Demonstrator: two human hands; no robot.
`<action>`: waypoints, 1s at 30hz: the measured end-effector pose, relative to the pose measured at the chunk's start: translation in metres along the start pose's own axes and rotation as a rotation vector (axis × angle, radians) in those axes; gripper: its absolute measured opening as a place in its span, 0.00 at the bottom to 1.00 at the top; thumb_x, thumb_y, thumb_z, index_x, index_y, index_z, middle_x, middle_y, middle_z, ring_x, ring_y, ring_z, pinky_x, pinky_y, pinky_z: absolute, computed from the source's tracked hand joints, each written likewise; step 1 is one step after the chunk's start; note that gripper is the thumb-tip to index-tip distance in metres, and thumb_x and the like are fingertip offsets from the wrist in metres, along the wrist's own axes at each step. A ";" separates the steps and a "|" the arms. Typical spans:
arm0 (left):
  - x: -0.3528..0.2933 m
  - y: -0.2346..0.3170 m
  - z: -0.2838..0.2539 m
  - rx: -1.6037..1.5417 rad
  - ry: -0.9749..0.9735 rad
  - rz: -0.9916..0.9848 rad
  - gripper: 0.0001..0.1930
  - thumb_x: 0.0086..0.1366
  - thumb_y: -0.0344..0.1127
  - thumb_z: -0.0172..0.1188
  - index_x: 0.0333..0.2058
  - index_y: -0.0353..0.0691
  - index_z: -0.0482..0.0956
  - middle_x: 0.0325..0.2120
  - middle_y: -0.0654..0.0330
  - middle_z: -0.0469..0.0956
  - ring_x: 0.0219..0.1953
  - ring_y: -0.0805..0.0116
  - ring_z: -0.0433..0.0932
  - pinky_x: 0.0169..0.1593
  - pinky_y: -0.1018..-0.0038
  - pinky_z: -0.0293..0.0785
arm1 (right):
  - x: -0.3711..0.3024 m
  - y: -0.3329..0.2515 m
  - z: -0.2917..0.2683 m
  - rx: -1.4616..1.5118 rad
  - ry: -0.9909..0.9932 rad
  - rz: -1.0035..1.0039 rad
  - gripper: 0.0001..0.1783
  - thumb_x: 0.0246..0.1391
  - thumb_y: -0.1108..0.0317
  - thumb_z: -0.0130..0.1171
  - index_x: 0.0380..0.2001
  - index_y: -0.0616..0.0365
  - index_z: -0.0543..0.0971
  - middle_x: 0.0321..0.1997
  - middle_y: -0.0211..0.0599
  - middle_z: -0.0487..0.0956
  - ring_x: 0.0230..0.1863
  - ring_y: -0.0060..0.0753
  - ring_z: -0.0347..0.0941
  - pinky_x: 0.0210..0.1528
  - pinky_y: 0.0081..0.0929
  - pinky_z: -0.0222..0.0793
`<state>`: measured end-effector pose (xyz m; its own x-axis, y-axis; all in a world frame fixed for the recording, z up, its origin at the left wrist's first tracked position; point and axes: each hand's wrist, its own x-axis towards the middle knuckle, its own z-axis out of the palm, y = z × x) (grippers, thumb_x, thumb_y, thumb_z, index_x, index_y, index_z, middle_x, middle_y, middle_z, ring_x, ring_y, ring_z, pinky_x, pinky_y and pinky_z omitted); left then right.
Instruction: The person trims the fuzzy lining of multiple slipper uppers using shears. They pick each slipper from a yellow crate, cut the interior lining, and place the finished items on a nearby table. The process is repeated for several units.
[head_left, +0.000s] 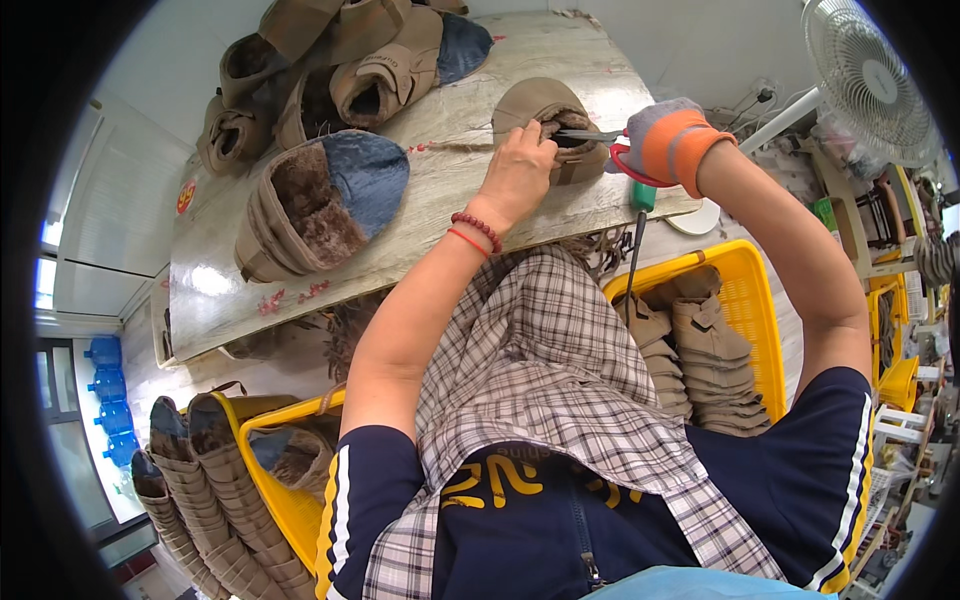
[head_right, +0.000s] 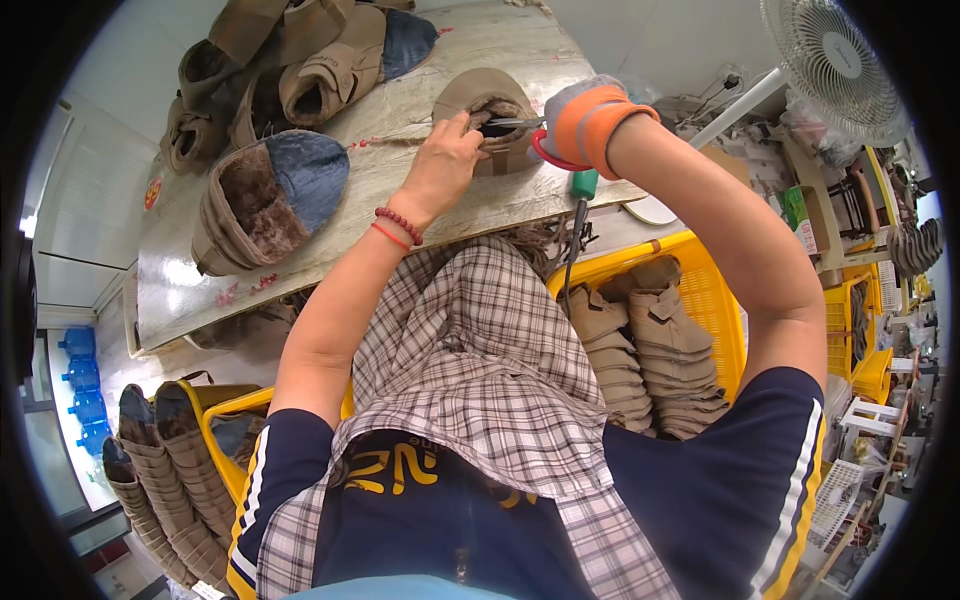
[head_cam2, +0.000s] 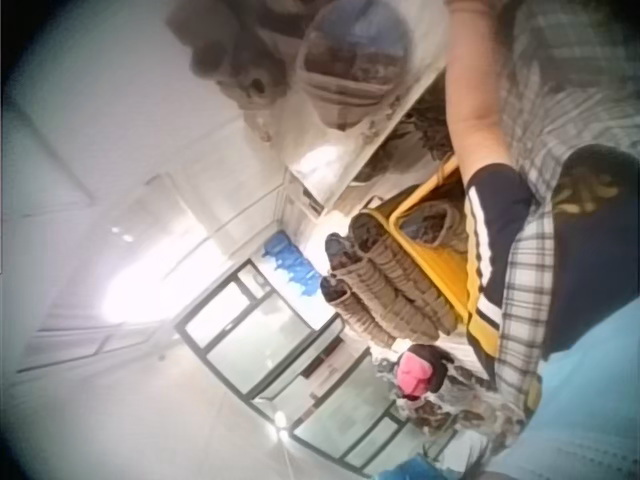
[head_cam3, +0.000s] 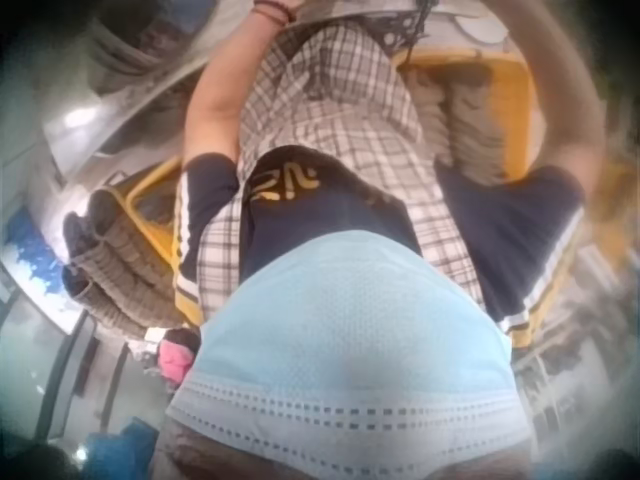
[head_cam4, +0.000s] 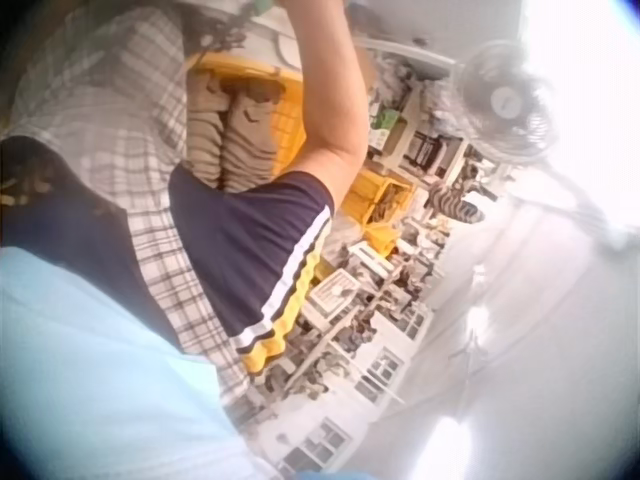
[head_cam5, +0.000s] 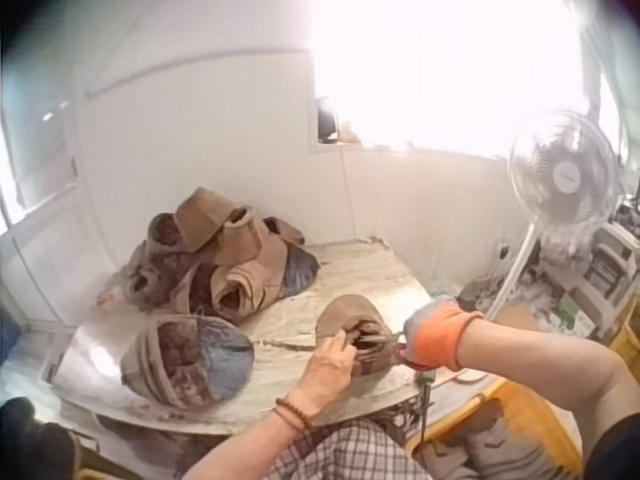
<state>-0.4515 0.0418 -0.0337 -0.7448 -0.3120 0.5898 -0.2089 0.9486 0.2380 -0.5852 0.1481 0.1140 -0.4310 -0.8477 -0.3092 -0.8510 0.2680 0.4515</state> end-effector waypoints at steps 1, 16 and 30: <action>0.000 -0.001 0.000 0.002 -0.009 -0.001 0.07 0.55 0.30 0.59 0.31 0.31 0.75 0.47 0.41 0.70 0.45 0.50 0.72 0.48 0.64 0.72 | 0.000 -0.002 -0.003 0.000 0.000 -0.001 0.34 0.47 0.34 0.51 0.27 0.57 0.82 0.29 0.43 0.80 0.32 0.44 0.77 0.35 0.36 0.72; -0.002 -0.003 0.001 0.007 0.001 0.013 0.07 0.56 0.30 0.58 0.31 0.32 0.75 0.47 0.42 0.70 0.44 0.51 0.72 0.48 0.65 0.71 | 0.006 0.013 0.006 -0.036 0.113 -0.044 0.31 0.41 0.35 0.59 0.31 0.55 0.82 0.29 0.40 0.81 0.32 0.43 0.77 0.37 0.34 0.72; -0.002 -0.005 0.005 -0.007 0.009 0.000 0.08 0.56 0.29 0.58 0.33 0.31 0.75 0.47 0.42 0.70 0.44 0.50 0.71 0.49 0.64 0.71 | 0.001 0.008 0.000 0.003 0.052 -0.028 0.30 0.42 0.34 0.57 0.29 0.53 0.82 0.28 0.40 0.81 0.31 0.43 0.77 0.36 0.34 0.72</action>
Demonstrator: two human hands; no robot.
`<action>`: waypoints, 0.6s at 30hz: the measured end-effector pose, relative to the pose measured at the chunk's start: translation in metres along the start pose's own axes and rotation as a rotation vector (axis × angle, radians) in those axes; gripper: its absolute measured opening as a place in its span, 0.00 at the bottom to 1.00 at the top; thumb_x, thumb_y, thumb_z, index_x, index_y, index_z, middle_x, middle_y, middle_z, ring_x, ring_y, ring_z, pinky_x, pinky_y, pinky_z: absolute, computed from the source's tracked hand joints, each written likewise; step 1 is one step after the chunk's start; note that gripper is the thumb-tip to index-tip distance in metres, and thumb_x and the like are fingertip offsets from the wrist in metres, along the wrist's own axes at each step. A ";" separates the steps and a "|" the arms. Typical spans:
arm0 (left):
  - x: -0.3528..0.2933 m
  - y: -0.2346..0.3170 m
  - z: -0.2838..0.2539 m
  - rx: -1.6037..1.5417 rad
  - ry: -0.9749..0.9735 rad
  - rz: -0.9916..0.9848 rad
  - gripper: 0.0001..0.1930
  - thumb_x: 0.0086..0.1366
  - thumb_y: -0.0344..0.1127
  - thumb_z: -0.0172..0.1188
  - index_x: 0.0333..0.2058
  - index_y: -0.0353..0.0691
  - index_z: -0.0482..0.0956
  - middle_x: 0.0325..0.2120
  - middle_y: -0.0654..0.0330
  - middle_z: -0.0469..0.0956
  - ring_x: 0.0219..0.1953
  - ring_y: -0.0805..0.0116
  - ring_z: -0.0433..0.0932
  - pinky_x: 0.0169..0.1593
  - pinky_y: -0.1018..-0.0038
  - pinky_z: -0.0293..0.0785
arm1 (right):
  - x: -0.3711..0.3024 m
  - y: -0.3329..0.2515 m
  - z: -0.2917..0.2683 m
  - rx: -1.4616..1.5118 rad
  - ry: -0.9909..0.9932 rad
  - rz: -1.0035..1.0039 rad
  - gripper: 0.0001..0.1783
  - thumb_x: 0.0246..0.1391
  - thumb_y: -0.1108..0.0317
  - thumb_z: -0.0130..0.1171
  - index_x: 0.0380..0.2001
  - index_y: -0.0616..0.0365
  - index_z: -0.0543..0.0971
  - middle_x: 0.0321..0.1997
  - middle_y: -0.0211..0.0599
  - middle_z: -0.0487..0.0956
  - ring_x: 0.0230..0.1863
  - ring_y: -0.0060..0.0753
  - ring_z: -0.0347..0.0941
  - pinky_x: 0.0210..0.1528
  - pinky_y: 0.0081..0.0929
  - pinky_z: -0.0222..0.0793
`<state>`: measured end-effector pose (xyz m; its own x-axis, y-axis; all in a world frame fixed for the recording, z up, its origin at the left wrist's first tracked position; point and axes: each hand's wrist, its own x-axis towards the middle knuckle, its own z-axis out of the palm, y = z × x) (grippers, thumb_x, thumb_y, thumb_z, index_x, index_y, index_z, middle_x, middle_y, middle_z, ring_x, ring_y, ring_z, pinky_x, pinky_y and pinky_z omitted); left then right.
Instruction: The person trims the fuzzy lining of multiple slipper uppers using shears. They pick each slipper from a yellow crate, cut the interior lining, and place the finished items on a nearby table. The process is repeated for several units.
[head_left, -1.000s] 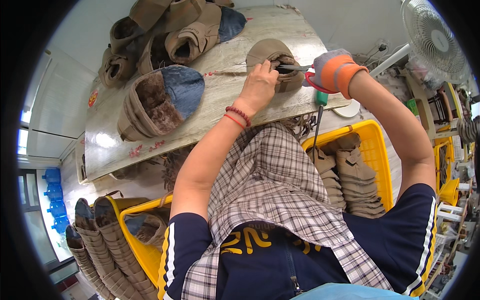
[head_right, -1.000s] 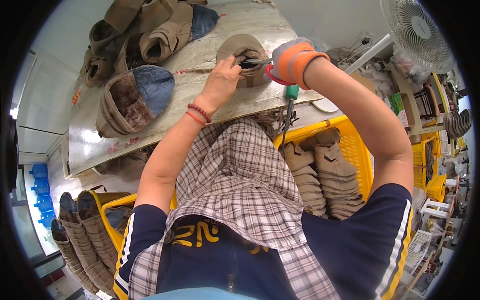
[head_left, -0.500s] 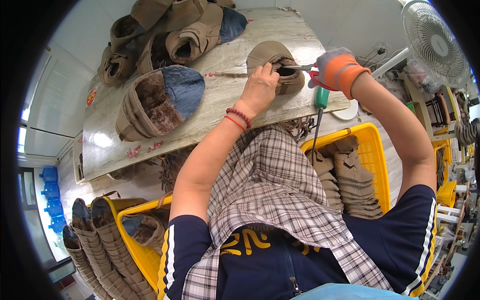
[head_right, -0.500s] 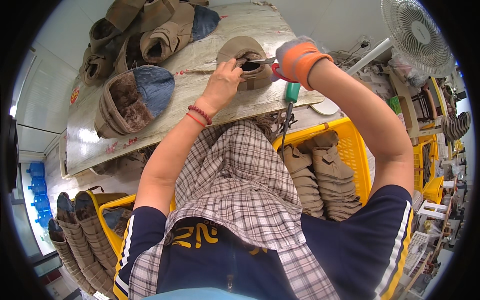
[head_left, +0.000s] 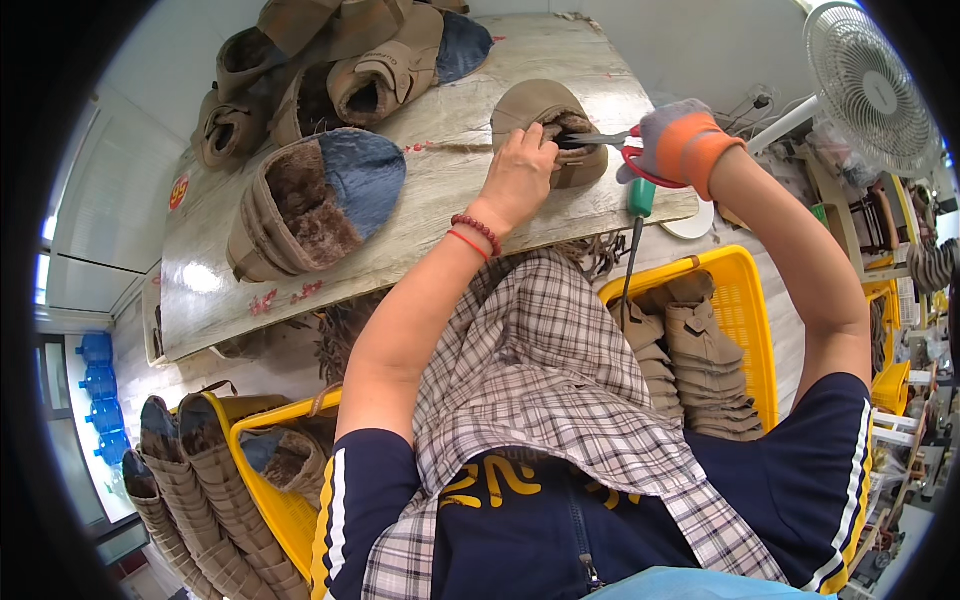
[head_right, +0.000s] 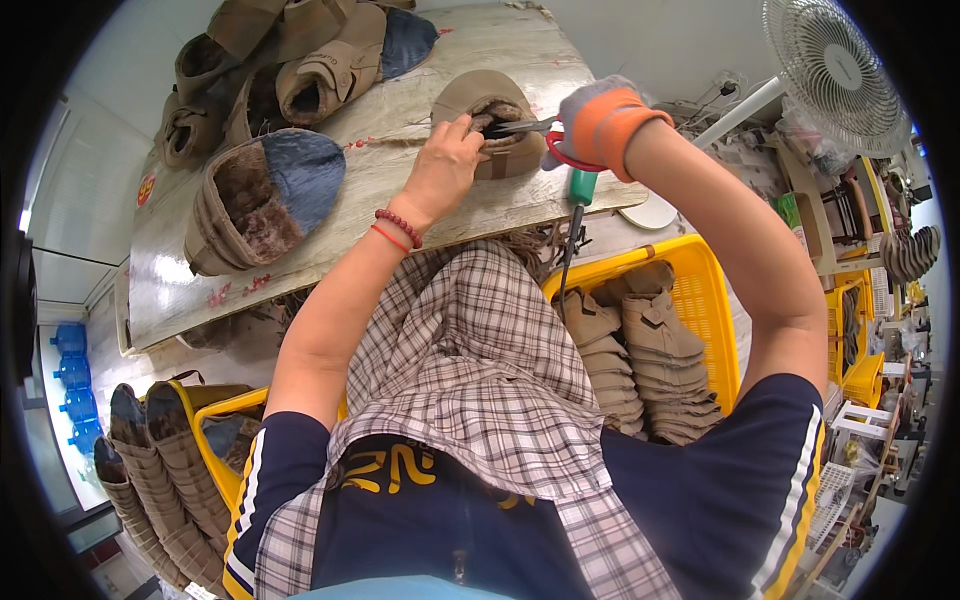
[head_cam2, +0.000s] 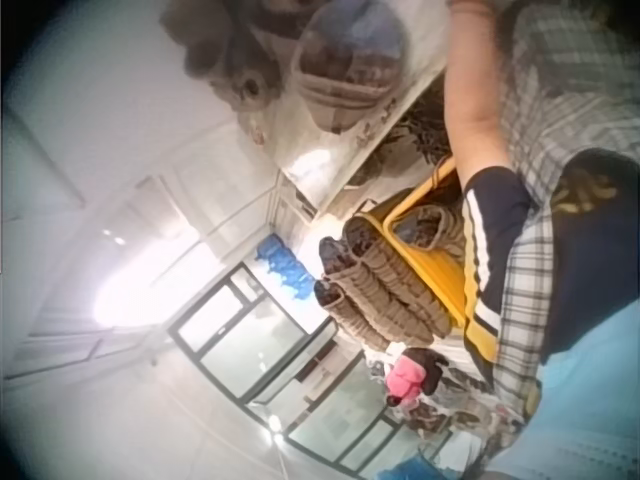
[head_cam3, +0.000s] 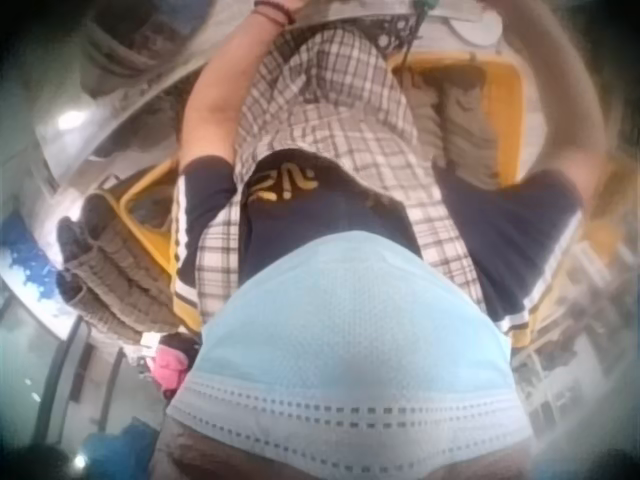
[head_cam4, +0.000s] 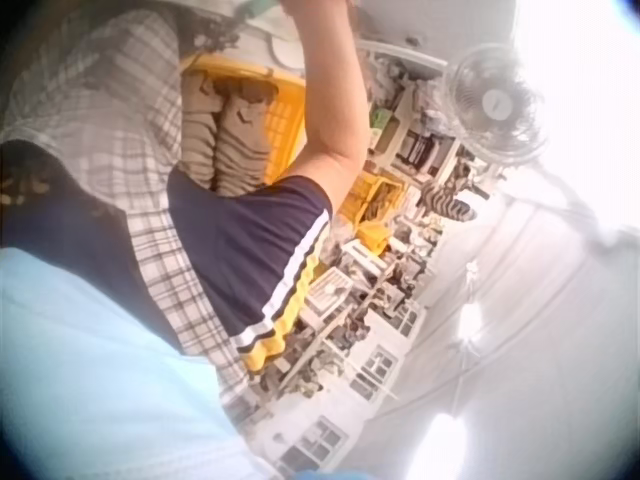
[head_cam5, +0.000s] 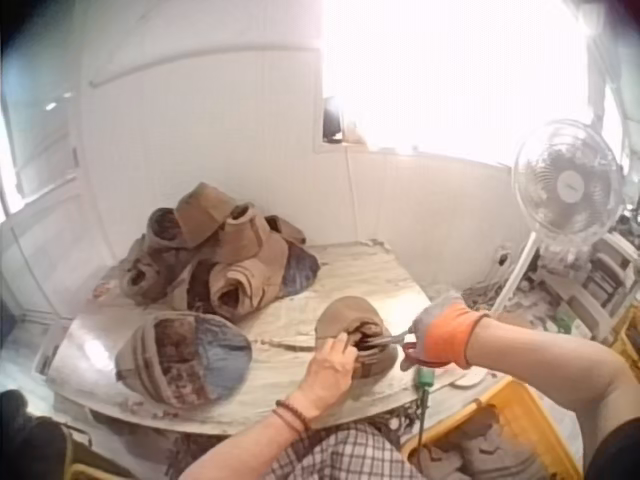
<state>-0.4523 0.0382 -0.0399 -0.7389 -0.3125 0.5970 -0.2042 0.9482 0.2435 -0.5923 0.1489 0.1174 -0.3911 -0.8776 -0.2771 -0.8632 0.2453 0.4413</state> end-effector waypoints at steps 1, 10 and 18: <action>0.000 -0.002 0.000 0.011 -0.005 -0.003 0.08 0.56 0.29 0.58 0.33 0.31 0.75 0.47 0.41 0.70 0.44 0.50 0.71 0.49 0.64 0.71 | 0.003 -0.003 -0.004 -0.015 -0.035 -0.018 0.29 0.44 0.36 0.56 0.29 0.53 0.82 0.28 0.41 0.80 0.31 0.43 0.77 0.36 0.34 0.72; -0.003 0.001 0.004 0.010 0.071 0.020 0.08 0.56 0.29 0.58 0.33 0.31 0.74 0.46 0.41 0.71 0.45 0.50 0.71 0.49 0.64 0.71 | -0.004 0.011 0.017 0.035 0.140 0.025 0.37 0.36 0.36 0.64 0.42 0.54 0.78 0.38 0.43 0.80 0.38 0.45 0.77 0.42 0.34 0.72; -0.008 0.001 -0.002 -0.081 -0.028 -0.113 0.09 0.54 0.30 0.60 0.34 0.33 0.75 0.48 0.41 0.69 0.47 0.50 0.71 0.49 0.63 0.70 | -0.028 0.034 0.024 0.273 0.183 0.225 0.40 0.39 0.30 0.57 0.41 0.57 0.78 0.37 0.46 0.80 0.39 0.48 0.76 0.43 0.36 0.70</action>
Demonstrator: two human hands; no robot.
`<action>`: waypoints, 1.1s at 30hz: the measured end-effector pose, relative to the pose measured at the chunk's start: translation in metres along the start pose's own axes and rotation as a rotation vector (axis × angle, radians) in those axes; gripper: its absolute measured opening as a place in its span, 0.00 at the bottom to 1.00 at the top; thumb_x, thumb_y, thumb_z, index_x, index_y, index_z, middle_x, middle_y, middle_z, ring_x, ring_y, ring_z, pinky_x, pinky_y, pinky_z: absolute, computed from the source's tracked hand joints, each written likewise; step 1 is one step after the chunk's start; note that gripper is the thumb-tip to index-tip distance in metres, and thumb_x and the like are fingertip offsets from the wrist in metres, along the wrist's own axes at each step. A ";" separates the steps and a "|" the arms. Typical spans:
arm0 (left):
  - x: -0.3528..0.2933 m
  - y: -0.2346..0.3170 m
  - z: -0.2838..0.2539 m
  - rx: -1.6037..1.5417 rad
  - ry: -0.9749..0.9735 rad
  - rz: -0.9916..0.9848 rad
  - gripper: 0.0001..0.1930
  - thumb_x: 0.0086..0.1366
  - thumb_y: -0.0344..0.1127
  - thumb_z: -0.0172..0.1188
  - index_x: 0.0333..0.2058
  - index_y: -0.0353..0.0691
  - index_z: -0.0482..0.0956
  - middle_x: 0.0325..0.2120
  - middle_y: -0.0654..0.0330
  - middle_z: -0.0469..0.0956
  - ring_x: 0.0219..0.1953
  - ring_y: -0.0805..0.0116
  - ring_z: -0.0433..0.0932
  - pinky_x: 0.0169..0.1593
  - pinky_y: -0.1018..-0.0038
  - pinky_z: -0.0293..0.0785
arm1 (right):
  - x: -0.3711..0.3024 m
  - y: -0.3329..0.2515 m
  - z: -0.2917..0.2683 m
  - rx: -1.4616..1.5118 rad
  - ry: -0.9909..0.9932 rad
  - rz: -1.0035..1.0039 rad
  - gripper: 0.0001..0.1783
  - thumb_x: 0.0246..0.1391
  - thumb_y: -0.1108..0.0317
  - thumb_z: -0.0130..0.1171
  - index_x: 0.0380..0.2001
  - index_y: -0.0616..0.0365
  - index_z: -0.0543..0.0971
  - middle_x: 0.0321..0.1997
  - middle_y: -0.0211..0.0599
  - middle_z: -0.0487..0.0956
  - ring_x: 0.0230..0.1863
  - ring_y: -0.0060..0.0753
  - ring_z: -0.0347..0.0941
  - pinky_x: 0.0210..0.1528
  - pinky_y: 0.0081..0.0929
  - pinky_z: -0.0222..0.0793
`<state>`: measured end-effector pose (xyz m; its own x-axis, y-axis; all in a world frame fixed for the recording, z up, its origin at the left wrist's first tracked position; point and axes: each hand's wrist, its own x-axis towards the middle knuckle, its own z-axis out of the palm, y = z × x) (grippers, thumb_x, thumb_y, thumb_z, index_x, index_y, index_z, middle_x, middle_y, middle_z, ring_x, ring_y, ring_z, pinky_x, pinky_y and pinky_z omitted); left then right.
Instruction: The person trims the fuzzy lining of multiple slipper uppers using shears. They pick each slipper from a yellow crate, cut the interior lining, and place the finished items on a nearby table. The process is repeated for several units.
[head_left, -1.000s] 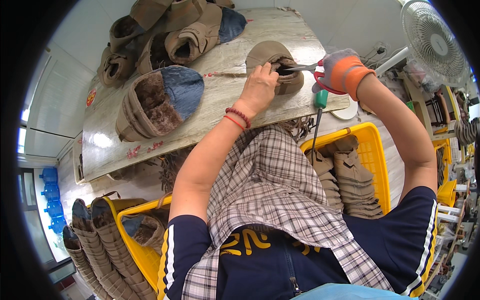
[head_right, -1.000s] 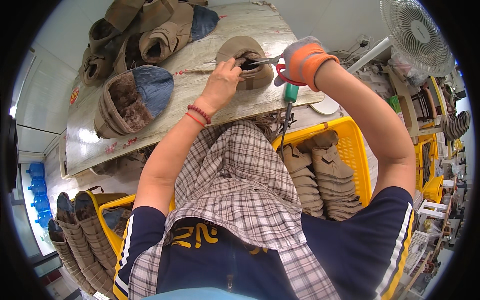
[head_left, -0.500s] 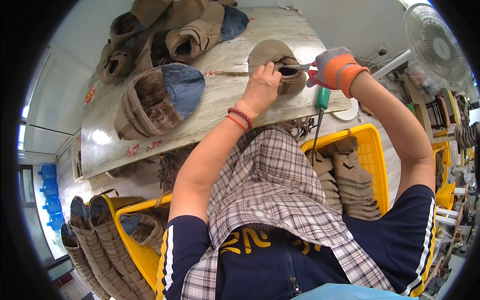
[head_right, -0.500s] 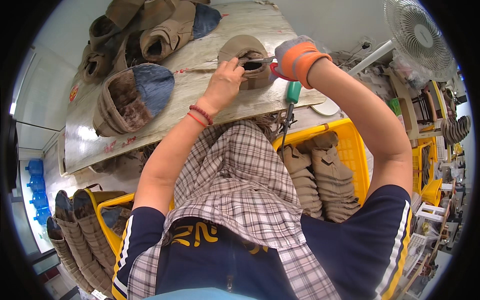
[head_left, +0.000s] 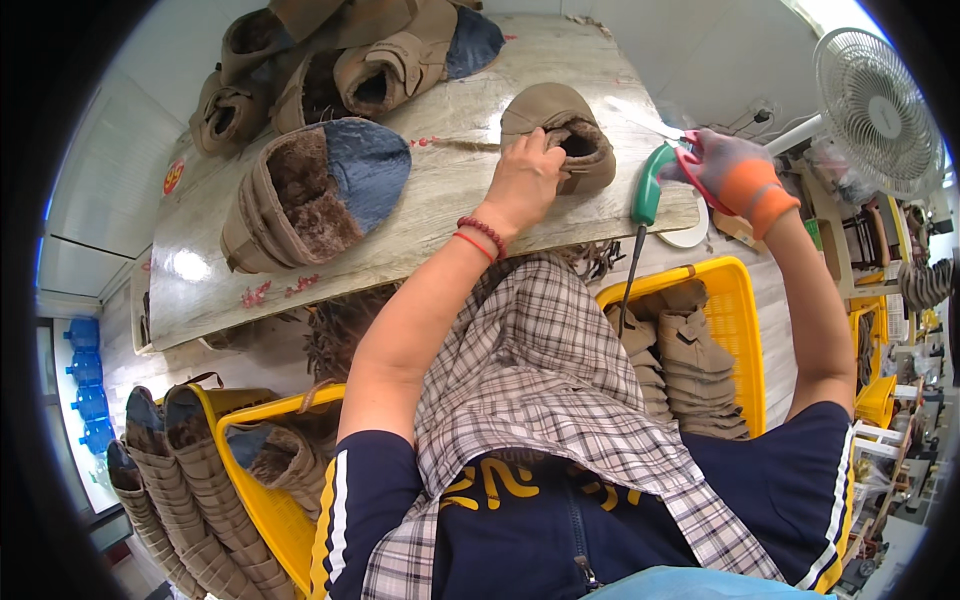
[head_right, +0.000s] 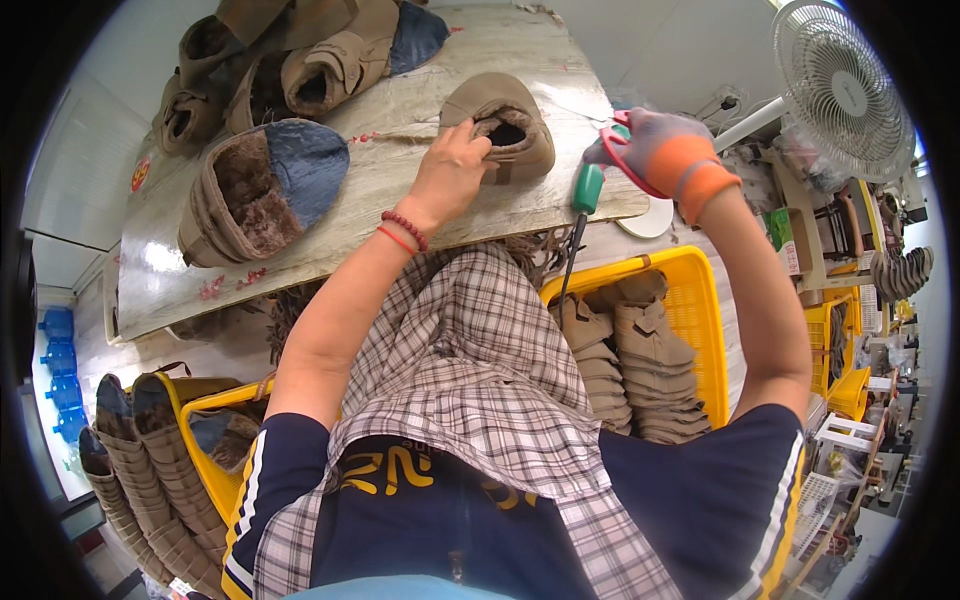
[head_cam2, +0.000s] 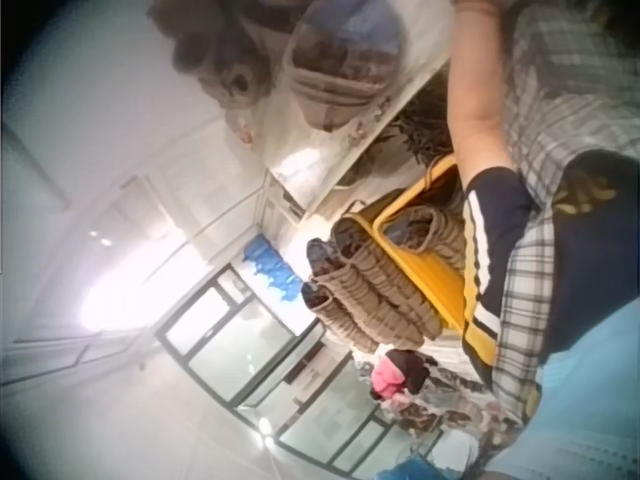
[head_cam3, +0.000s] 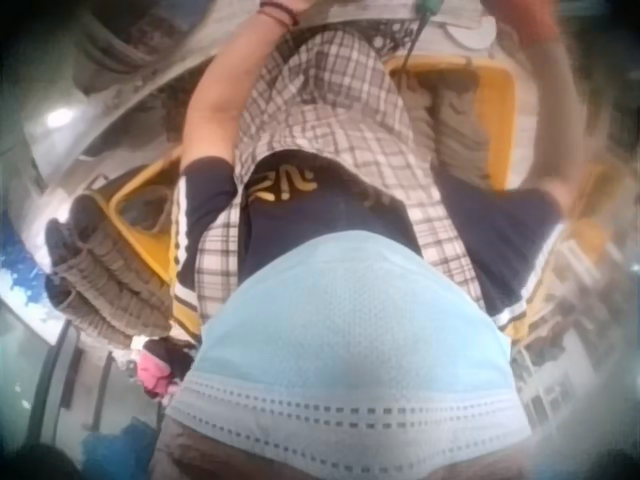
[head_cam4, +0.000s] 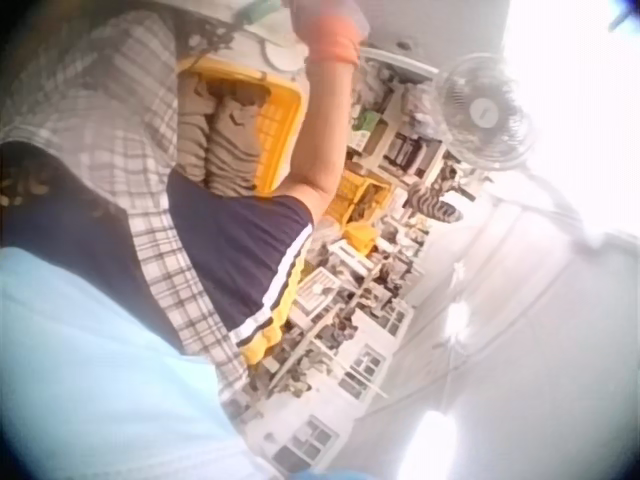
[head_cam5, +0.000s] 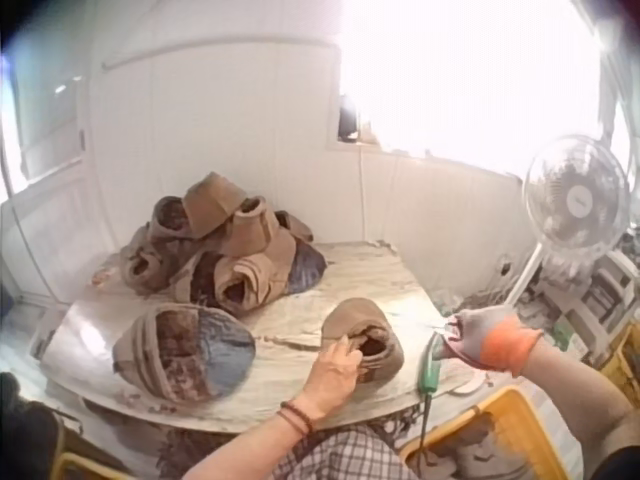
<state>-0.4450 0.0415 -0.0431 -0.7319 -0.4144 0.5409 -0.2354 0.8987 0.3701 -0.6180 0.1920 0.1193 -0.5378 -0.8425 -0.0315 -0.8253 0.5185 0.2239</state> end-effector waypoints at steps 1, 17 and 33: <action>-0.002 -0.003 -0.002 -0.029 0.030 -0.002 0.10 0.54 0.30 0.60 0.35 0.33 0.75 0.48 0.41 0.69 0.48 0.51 0.71 0.49 0.64 0.69 | -0.002 0.009 0.005 0.137 0.020 0.000 0.40 0.40 0.30 0.56 0.40 0.57 0.77 0.36 0.46 0.80 0.38 0.48 0.76 0.43 0.36 0.69; -0.187 -0.012 -0.121 -1.819 0.612 -1.001 0.19 0.69 0.40 0.43 0.52 0.34 0.69 0.48 0.55 0.74 0.51 0.60 0.71 0.56 0.64 0.66 | -0.117 -0.098 0.091 1.642 -1.180 -0.397 0.42 0.57 0.33 0.36 0.33 0.70 0.74 0.14 0.32 0.68 0.14 0.21 0.64 0.25 0.25 0.74; -0.250 0.014 -0.091 -1.698 0.553 -1.302 0.21 0.69 0.39 0.44 0.56 0.34 0.65 0.56 0.47 0.64 0.51 0.56 0.71 0.54 0.59 0.70 | -0.108 -0.129 0.168 1.712 -1.990 -0.073 0.44 0.57 0.34 0.37 0.39 0.77 0.72 0.15 0.32 0.66 0.15 0.25 0.61 0.22 0.29 0.66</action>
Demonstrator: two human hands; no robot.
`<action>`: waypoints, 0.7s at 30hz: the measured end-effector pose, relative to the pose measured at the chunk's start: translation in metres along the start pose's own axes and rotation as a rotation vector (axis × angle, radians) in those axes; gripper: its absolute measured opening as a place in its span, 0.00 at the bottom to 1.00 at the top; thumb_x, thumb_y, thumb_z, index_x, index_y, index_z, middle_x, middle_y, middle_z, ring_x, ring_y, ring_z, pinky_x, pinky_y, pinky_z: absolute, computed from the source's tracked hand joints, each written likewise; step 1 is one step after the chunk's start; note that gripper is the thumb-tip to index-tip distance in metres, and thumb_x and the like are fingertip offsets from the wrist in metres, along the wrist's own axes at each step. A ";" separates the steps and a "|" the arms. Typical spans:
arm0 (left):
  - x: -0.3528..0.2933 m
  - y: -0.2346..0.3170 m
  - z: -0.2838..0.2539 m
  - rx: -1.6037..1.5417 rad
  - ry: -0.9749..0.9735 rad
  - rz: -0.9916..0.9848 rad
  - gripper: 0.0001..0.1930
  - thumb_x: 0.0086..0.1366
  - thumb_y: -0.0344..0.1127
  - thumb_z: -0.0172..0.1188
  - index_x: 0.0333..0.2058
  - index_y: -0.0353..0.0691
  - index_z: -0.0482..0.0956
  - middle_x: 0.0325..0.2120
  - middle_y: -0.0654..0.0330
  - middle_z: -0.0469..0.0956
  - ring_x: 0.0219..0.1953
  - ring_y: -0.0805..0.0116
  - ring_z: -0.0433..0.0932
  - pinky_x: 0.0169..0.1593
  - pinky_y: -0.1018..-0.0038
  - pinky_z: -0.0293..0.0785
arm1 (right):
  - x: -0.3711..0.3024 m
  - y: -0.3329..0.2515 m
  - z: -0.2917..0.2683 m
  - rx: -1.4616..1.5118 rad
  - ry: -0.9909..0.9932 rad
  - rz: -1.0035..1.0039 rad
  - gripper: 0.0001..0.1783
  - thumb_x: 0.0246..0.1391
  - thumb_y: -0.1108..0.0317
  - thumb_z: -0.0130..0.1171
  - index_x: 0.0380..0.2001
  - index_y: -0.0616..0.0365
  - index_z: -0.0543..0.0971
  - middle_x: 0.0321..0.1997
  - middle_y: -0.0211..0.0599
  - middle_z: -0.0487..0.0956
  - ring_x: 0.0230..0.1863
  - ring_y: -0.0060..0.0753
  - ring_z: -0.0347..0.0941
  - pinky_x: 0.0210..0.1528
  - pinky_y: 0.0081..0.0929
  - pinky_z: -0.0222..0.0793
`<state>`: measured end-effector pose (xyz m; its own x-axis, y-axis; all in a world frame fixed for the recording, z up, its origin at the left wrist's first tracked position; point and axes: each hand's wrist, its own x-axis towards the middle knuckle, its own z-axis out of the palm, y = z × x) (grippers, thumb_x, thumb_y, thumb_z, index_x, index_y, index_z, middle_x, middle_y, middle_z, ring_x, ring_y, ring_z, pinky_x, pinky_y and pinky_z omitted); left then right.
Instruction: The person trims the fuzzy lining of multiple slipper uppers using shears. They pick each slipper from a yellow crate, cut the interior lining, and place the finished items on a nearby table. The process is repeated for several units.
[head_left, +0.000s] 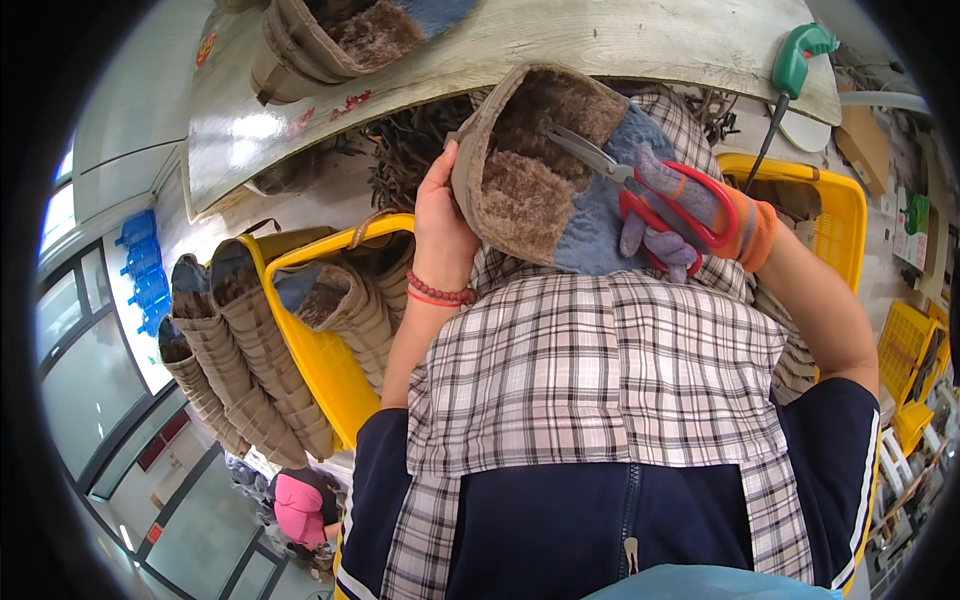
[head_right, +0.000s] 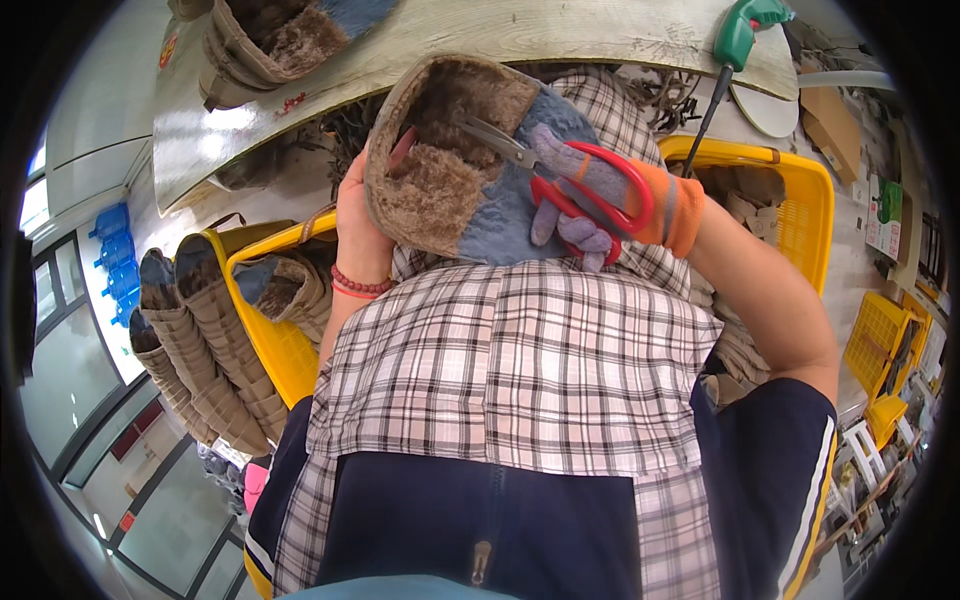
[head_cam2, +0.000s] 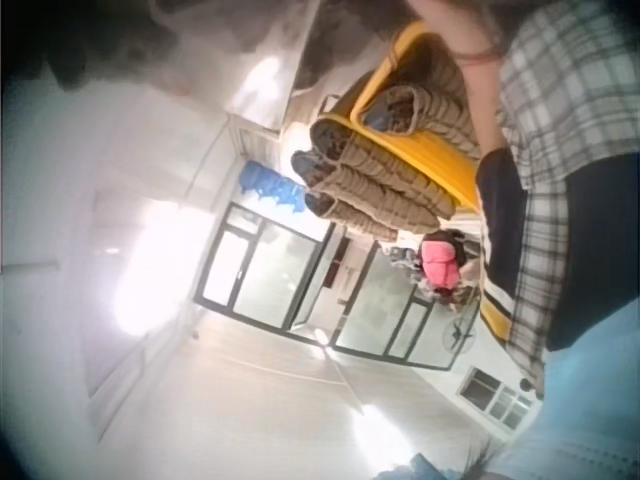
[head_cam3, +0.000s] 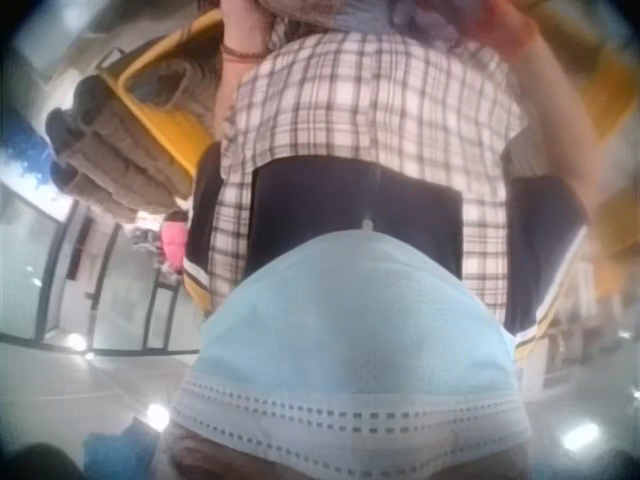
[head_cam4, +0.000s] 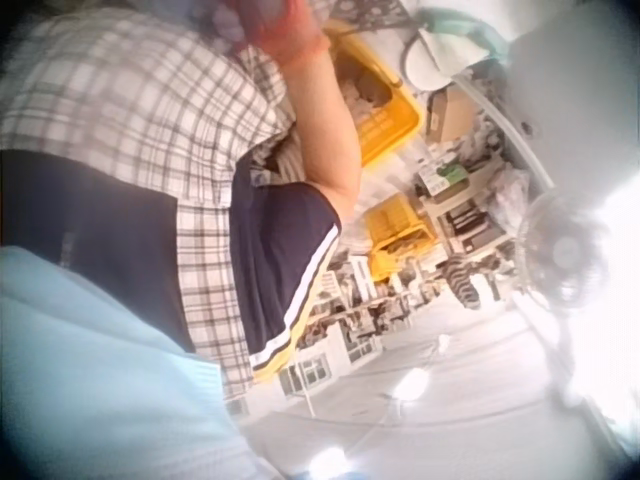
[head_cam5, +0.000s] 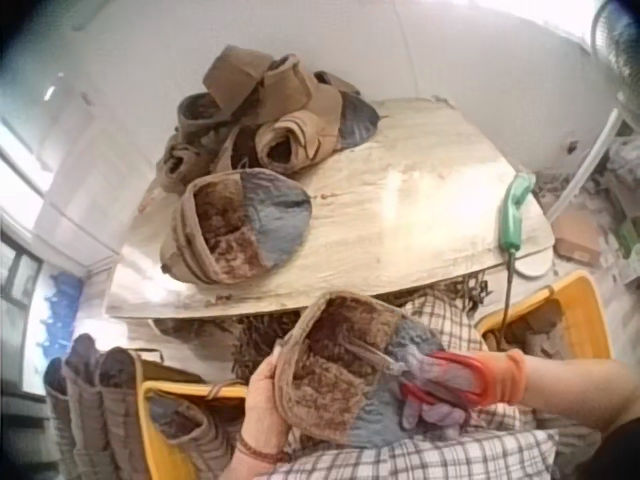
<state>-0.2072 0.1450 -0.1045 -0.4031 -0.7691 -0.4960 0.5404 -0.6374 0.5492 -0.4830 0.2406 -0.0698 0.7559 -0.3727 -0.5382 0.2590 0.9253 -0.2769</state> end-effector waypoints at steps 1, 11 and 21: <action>0.002 0.001 0.003 -0.041 -0.001 -0.026 0.21 0.68 0.39 0.46 0.55 0.34 0.66 0.55 0.47 0.66 0.50 0.55 0.71 0.52 0.59 0.72 | -0.002 0.000 0.001 -0.038 0.017 0.001 0.47 0.55 0.31 0.36 0.39 0.77 0.72 0.15 0.31 0.66 0.15 0.24 0.61 0.21 0.28 0.65; 0.009 -0.004 0.016 -0.086 0.097 -0.082 0.18 0.66 0.39 0.49 0.48 0.32 0.72 0.44 0.50 0.76 0.45 0.58 0.75 0.51 0.62 0.72 | 0.011 0.004 0.002 0.016 0.040 -0.032 0.56 0.46 0.21 0.35 0.38 0.77 0.73 0.13 0.28 0.63 0.12 0.22 0.58 0.19 0.27 0.64; 0.015 -0.002 0.008 -0.065 0.084 -0.111 0.18 0.66 0.40 0.49 0.48 0.34 0.73 0.44 0.50 0.76 0.45 0.56 0.74 0.50 0.59 0.72 | 0.012 0.005 -0.002 0.024 -0.002 0.021 0.55 0.47 0.22 0.37 0.36 0.78 0.73 0.11 0.29 0.62 0.11 0.22 0.59 0.16 0.22 0.64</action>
<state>-0.2206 0.1347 -0.1077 -0.4014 -0.6856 -0.6073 0.5437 -0.7120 0.4444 -0.4736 0.2402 -0.0792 0.7624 -0.3528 -0.5425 0.2574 0.9345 -0.2459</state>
